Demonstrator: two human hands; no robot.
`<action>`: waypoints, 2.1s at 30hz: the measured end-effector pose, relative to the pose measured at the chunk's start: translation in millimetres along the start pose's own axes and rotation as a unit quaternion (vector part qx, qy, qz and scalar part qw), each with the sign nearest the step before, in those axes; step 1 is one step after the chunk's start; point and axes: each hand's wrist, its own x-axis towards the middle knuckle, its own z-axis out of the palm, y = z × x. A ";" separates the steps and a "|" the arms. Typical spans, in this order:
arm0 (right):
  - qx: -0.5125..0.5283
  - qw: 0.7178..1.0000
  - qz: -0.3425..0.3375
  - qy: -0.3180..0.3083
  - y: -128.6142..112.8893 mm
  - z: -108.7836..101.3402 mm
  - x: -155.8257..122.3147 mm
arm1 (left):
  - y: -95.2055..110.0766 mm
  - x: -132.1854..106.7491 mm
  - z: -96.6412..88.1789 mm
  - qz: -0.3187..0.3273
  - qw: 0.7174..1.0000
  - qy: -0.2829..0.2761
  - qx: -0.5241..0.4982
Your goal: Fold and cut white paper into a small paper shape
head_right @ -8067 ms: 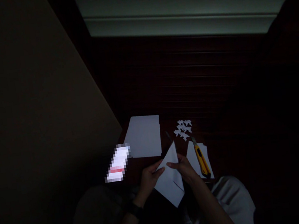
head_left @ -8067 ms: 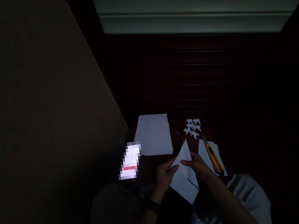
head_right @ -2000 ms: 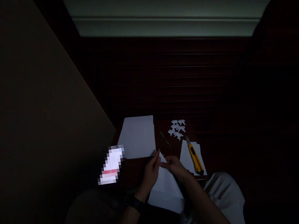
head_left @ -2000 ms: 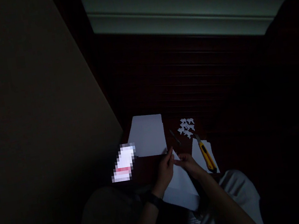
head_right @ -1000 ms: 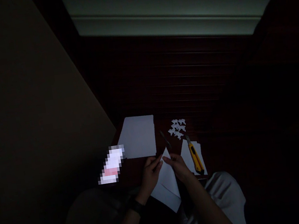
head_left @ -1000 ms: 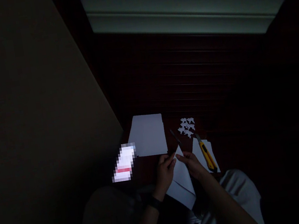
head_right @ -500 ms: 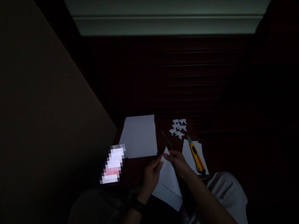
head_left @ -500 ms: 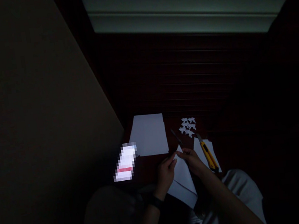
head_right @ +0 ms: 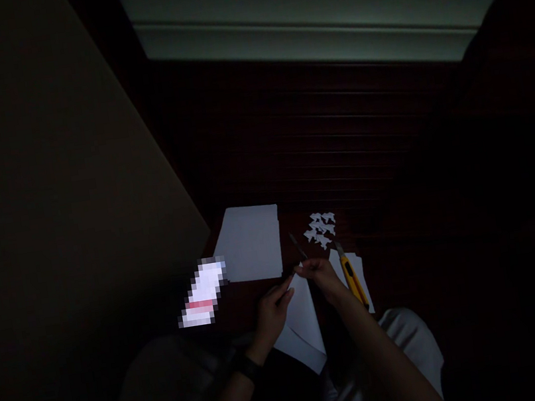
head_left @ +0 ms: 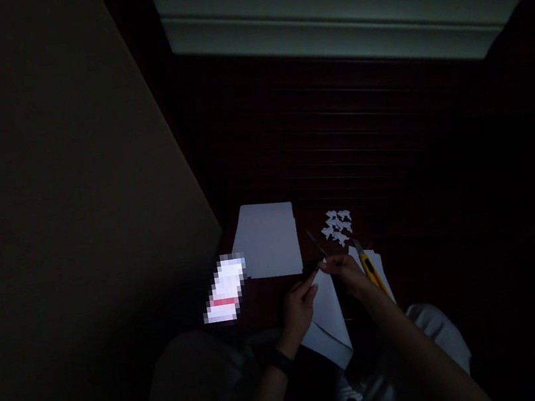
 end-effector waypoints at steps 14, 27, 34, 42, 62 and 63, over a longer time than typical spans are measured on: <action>-0.035 0.998 -0.009 0.055 -14.6 6.9 1.1 | 2.2 -0.5 -0.7 0.000 1.000 -0.006 -0.014; -0.085 0.992 -0.039 0.081 -10.6 5.2 6.4 | -0.1 -1.9 -0.5 0.008 1.000 -0.020 0.017; -0.107 0.988 -0.038 0.100 -17.9 8.4 2.0 | -1.2 -2.4 0.4 0.001 1.000 -0.020 0.023; -0.101 0.991 -0.026 0.084 -19.8 9.0 2.8 | 0.3 -2.2 -0.2 0.007 1.000 -0.013 0.026; -0.081 0.993 -0.024 0.085 -16.3 4.8 3.5 | 2.0 -3.5 -0.5 0.009 0.999 -0.013 0.030; -0.080 0.992 -0.025 0.090 -16.2 4.7 3.9 | 1.7 -3.6 -0.5 0.012 0.999 -0.013 0.027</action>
